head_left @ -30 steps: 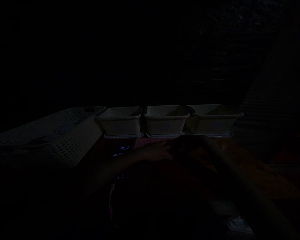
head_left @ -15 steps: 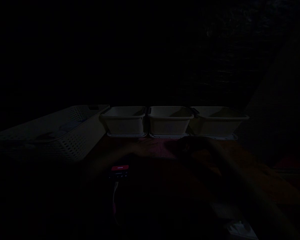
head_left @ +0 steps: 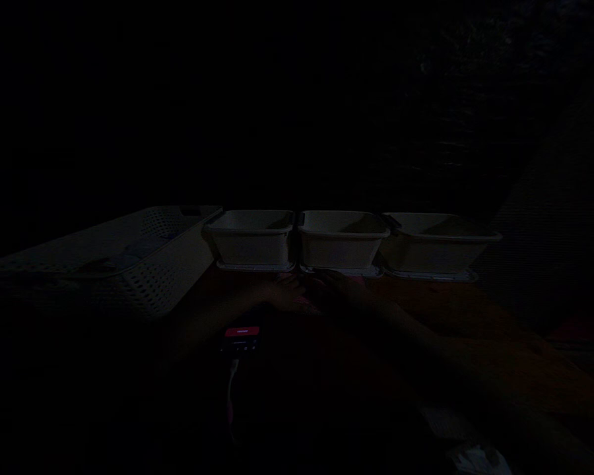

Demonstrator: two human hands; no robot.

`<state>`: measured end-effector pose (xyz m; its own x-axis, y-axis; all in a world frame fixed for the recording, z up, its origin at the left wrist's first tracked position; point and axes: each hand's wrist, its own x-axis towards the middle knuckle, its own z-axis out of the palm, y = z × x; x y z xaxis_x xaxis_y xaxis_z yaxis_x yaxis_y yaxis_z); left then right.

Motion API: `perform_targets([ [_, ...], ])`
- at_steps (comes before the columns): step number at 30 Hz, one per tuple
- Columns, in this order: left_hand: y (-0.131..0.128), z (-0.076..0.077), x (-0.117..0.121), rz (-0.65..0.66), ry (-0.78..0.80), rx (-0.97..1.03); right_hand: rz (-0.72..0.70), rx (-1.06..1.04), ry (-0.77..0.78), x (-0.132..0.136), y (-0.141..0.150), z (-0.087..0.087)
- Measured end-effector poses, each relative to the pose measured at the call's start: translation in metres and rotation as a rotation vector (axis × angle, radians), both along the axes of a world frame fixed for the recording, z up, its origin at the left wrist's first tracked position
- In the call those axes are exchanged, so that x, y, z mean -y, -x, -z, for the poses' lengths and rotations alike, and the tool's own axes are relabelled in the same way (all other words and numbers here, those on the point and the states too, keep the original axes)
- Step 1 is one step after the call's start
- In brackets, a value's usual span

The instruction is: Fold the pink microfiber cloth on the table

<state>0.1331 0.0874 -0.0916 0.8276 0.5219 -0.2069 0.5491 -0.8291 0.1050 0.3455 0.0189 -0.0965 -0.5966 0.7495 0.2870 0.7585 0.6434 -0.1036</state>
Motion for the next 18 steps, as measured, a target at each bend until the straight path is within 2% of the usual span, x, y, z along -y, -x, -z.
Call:
perform_targets([
  [3, -0.001, -0.003, 0.001, -0.028, 0.065, -0.053, 0.037, 0.008, -0.042, -0.005, 0.005, 0.023],
  [6, -0.001, -0.005, 0.002, -0.055, 0.100, -0.063, 0.093, 0.057, -0.017, -0.007, -0.001, 0.037],
  [12, -0.001, -0.004, 0.001, -0.039, 0.093, -0.096, 0.181, 0.090, -0.017, 0.002, -0.004, 0.042],
  [18, -0.002, 0.001, -0.005, 0.001, 0.082, -0.023, 0.249, 0.101, 0.021, 0.007, -0.009, 0.046],
])
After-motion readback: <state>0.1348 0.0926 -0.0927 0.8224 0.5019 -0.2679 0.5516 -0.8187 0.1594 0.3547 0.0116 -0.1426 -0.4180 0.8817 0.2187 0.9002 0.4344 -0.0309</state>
